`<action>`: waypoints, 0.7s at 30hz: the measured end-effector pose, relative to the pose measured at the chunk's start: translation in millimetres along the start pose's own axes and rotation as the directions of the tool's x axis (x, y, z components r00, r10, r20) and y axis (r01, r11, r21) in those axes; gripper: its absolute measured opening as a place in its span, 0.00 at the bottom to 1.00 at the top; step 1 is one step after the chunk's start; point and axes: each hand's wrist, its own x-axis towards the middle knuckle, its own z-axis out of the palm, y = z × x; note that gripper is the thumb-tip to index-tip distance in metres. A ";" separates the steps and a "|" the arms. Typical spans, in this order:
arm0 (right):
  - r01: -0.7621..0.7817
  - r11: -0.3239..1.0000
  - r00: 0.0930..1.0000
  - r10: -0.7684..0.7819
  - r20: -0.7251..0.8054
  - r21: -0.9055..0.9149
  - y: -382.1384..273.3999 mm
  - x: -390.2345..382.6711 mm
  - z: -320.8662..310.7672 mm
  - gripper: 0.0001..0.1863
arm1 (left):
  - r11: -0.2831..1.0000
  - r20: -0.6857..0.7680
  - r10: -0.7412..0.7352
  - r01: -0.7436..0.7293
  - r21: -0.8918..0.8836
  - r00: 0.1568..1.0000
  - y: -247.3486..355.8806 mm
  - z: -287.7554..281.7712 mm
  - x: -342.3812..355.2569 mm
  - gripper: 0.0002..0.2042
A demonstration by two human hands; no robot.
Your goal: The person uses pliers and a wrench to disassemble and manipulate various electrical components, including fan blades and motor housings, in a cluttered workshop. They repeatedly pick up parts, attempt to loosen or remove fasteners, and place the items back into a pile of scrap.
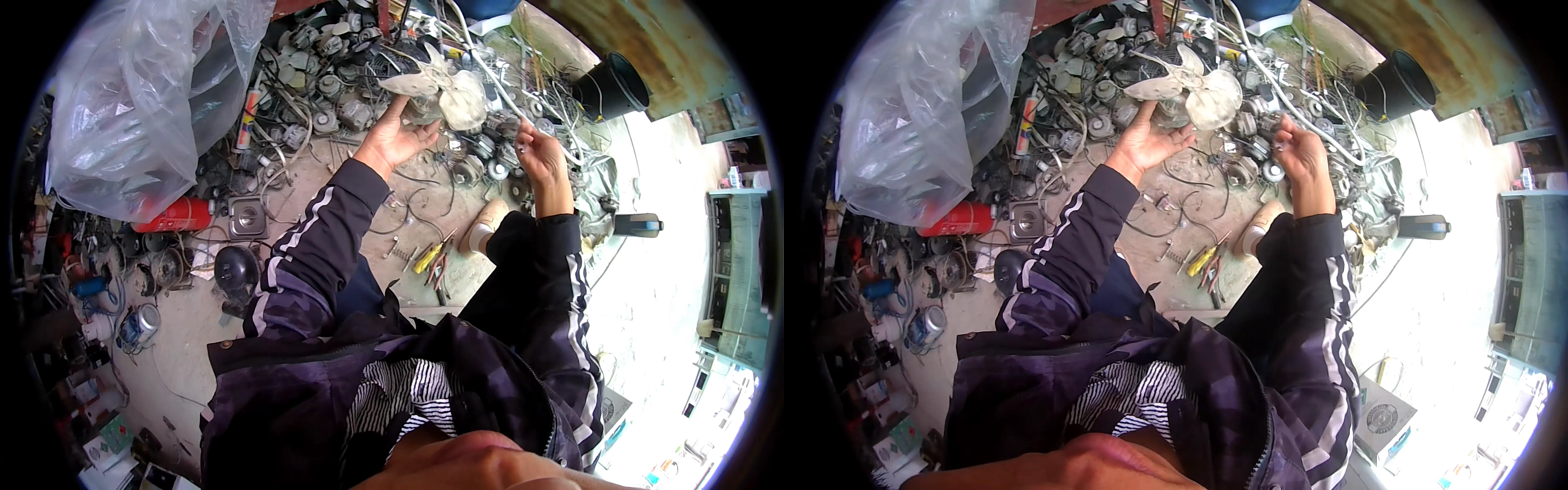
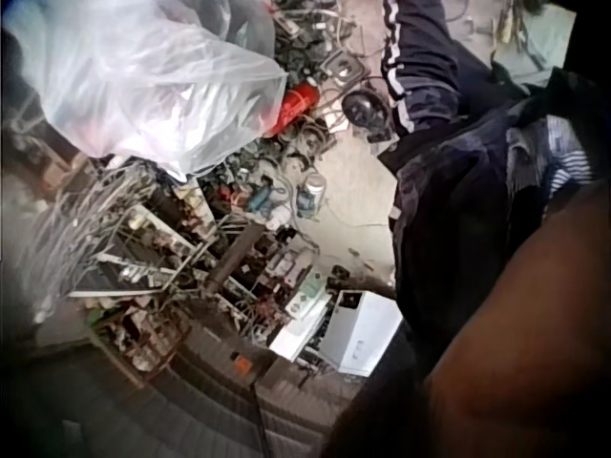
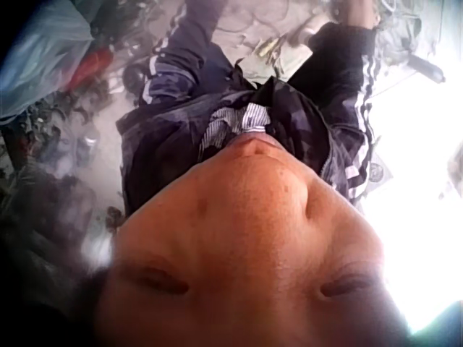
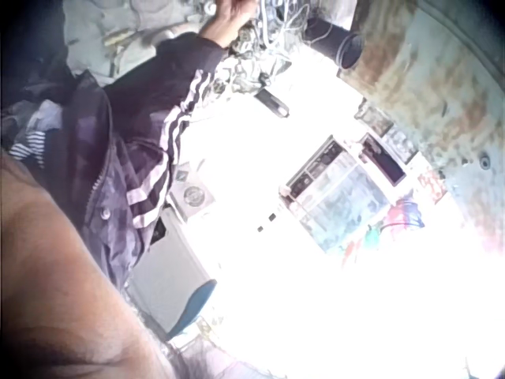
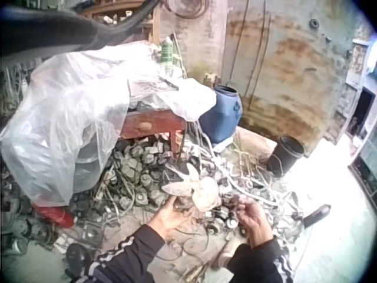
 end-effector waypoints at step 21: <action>0.240 0.542 0.935 0.095 0.342 -0.806 42.1 -57.9 94.7 0.17 | 0.958 0.130 0.178 -0.202 0.204 0.975 14.7 -11.9 -57.3 0.36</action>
